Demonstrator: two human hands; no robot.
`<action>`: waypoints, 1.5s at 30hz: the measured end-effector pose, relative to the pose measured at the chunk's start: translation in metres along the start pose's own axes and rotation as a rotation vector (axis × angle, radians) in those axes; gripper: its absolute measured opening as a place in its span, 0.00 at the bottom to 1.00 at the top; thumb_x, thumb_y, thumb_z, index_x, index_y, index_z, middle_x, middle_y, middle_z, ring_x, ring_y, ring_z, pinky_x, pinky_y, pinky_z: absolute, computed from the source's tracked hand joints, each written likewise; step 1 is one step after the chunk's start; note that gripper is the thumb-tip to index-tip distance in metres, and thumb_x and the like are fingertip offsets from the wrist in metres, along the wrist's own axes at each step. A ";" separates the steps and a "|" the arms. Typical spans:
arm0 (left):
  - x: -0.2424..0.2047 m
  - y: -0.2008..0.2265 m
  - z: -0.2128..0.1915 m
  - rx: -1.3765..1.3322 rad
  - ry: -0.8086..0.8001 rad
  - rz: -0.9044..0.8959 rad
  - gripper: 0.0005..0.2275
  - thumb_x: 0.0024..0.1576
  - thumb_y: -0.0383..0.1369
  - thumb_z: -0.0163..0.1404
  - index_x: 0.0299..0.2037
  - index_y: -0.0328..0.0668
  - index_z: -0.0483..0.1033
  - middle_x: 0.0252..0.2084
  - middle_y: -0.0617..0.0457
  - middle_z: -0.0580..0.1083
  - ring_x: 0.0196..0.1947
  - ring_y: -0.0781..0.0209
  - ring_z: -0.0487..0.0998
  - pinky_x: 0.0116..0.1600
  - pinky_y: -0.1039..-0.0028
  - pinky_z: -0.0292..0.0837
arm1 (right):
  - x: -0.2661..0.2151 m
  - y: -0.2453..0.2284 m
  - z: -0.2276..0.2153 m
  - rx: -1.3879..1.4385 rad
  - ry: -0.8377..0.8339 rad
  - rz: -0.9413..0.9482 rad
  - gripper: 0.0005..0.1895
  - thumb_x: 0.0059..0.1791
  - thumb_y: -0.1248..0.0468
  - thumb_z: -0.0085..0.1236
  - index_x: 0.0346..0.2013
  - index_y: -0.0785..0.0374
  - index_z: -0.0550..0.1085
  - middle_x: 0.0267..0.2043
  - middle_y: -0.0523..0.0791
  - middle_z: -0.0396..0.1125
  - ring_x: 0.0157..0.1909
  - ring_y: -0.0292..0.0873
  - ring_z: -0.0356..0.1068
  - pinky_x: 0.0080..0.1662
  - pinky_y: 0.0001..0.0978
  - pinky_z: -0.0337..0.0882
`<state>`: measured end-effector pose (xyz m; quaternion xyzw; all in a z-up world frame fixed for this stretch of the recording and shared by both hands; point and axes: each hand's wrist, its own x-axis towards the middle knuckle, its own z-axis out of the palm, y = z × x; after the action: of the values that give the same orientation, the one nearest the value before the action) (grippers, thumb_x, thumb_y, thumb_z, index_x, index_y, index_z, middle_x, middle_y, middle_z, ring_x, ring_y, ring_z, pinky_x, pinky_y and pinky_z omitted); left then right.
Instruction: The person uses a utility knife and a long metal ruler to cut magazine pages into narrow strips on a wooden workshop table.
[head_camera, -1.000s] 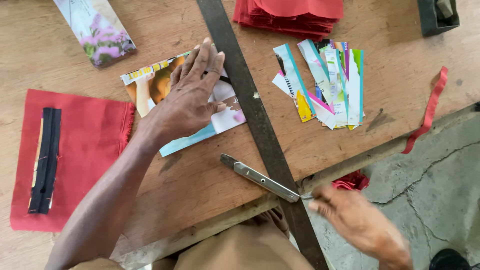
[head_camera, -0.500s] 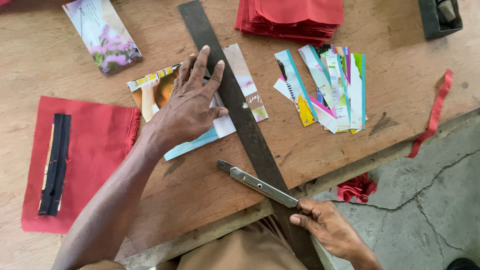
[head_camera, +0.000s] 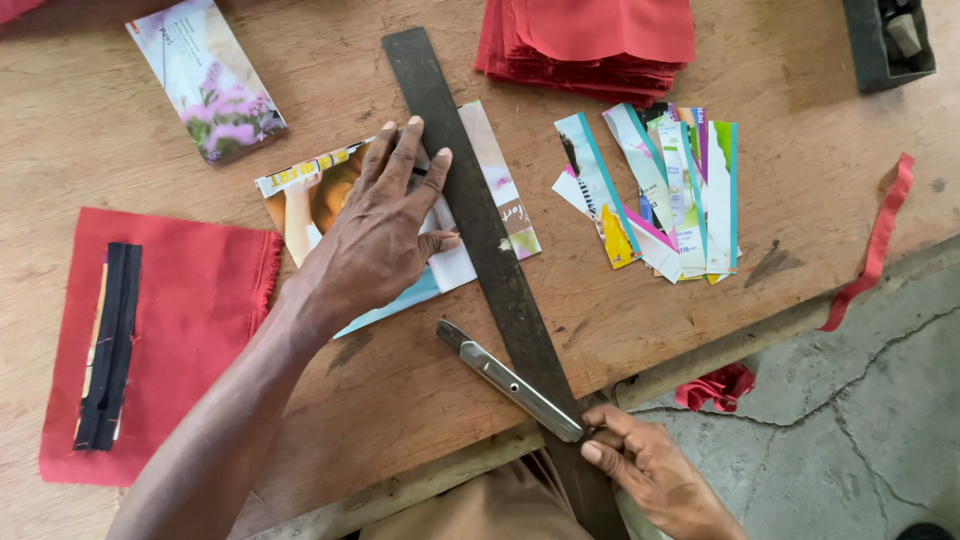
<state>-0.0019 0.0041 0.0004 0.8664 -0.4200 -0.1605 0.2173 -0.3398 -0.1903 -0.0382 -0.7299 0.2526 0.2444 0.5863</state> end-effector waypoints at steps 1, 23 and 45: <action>0.001 -0.001 0.001 0.005 0.010 0.010 0.36 0.55 0.44 0.58 0.70 0.33 0.60 0.76 0.32 0.43 0.76 0.35 0.40 0.75 0.55 0.42 | 0.001 0.001 0.000 0.016 -0.003 -0.038 0.14 0.52 0.58 0.58 0.46 0.64 0.75 0.26 0.40 0.61 0.31 0.34 0.59 0.33 0.30 0.63; -0.001 -0.013 0.007 0.096 0.090 0.115 0.35 0.57 0.49 0.55 0.67 0.25 0.63 0.74 0.27 0.51 0.76 0.31 0.43 0.75 0.53 0.44 | 0.017 0.012 -0.001 0.260 -0.069 0.089 0.21 0.46 0.64 0.66 0.52 0.67 0.73 0.31 0.45 0.78 0.36 0.33 0.70 0.40 0.26 0.70; -0.001 -0.010 0.006 0.125 0.029 0.095 0.34 0.59 0.50 0.50 0.68 0.28 0.62 0.74 0.28 0.48 0.76 0.33 0.40 0.74 0.50 0.45 | 0.016 0.008 -0.001 0.243 -0.070 0.109 0.25 0.45 0.63 0.66 0.55 0.66 0.72 0.34 0.48 0.81 0.39 0.36 0.75 0.42 0.29 0.74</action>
<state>0.0014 0.0086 -0.0096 0.8597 -0.4666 -0.1106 0.1760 -0.3330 -0.1945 -0.0546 -0.6297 0.2990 0.2689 0.6646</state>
